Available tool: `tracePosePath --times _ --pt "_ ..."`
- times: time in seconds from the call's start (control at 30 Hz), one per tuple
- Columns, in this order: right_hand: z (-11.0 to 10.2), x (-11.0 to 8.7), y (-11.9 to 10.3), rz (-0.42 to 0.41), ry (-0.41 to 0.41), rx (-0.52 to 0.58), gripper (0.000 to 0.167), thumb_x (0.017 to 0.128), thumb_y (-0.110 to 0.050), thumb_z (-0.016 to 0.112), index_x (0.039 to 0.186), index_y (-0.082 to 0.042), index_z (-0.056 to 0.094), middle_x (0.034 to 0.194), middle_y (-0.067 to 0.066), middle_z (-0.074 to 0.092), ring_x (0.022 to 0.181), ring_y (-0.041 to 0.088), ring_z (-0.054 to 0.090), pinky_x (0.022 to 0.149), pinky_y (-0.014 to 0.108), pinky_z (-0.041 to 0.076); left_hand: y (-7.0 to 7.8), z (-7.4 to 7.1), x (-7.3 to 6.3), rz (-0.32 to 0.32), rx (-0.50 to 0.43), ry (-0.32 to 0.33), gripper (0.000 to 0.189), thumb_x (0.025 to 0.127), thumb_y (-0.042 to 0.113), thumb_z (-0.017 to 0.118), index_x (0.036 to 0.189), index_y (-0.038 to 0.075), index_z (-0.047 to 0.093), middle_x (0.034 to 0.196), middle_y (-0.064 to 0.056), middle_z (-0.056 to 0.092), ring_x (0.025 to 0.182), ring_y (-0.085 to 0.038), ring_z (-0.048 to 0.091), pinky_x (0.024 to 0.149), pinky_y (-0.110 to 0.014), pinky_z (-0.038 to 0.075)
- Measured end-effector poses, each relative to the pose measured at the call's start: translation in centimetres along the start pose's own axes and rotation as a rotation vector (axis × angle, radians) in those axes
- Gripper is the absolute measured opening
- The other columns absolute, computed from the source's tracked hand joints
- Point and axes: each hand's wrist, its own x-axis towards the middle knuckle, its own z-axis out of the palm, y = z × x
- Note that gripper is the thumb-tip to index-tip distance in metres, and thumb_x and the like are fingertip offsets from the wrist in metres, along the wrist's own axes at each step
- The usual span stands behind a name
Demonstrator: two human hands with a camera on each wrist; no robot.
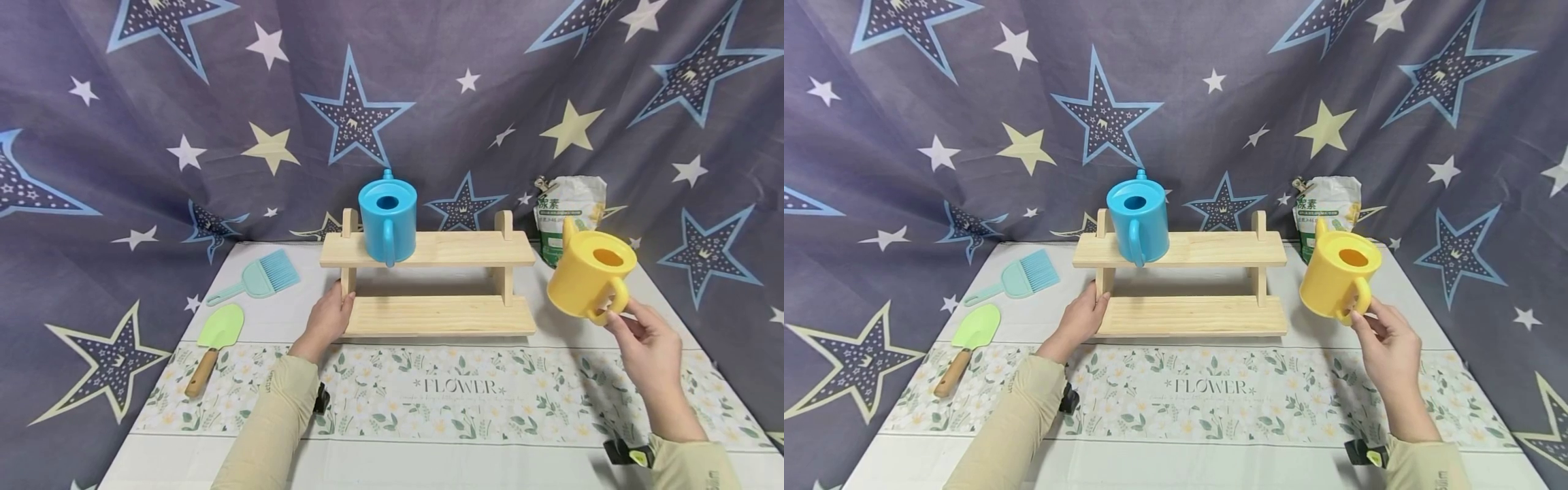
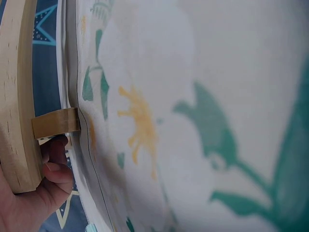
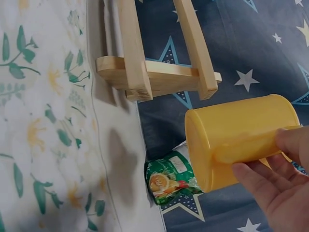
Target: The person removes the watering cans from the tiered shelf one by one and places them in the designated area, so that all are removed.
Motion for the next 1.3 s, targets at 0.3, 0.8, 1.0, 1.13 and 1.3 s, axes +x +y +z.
tracePosePath --times 0.3,0.8,1.0,1.13,1.3 --pt "0.3 -0.1 0.8 0.029 -0.031 0.020 0.037 0.092 0.002 0.065 0.128 0.006 0.059 0.095 -0.019 0.058 0.081 -0.014 0.060 0.071 0.005 0.048 0.0 0.0 0.0 0.010 0.002 0.005 0.048 0.106 0.032 0.037 0.144 0.003 0.036 0.131 -0.019 0.056 0.115 -0.036 0.057 0.096 -0.050 0.045" --pt "1.4 -0.5 2.0 -0.033 -0.028 0.008 0.036 0.089 0.009 0.065 0.125 0.009 0.060 0.093 -0.023 0.056 0.081 -0.018 0.058 0.070 0.004 0.047 0.1 -0.1 -0.1 0.004 0.004 0.003 0.047 0.106 0.031 0.037 0.144 0.004 0.037 0.132 -0.019 0.056 0.117 -0.036 0.056 0.098 -0.050 0.044" --pt "1.7 -0.6 2.3 -0.006 -0.042 -0.029 0.035 0.091 0.004 0.066 0.125 0.006 0.062 0.094 -0.023 0.055 0.083 -0.018 0.057 0.072 0.004 0.047 0.0 0.0 0.0 0.004 0.003 0.002 0.048 0.106 0.031 0.036 0.146 0.004 0.035 0.134 -0.019 0.055 0.118 -0.036 0.056 0.099 -0.050 0.043" --pt "2.0 -0.8 2.4 0.024 -0.055 -0.031 0.035 0.091 0.003 0.066 0.126 0.005 0.061 0.094 -0.022 0.055 0.083 -0.017 0.057 0.072 0.004 0.047 -0.1 0.0 0.0 0.006 0.004 0.001 0.048 0.106 0.032 0.036 0.146 0.004 0.034 0.133 -0.019 0.055 0.117 -0.036 0.056 0.097 -0.050 0.044" --pt "2.1 -1.0 2.4 0.064 -0.075 -0.055 0.037 0.092 -0.001 0.066 0.128 0.004 0.060 0.095 -0.022 0.054 0.082 -0.018 0.055 0.070 0.004 0.046 0.0 0.0 0.0 0.008 0.008 0.002 0.047 0.106 0.031 0.036 0.145 0.004 0.035 0.132 -0.019 0.056 0.116 -0.036 0.057 0.097 -0.051 0.044"
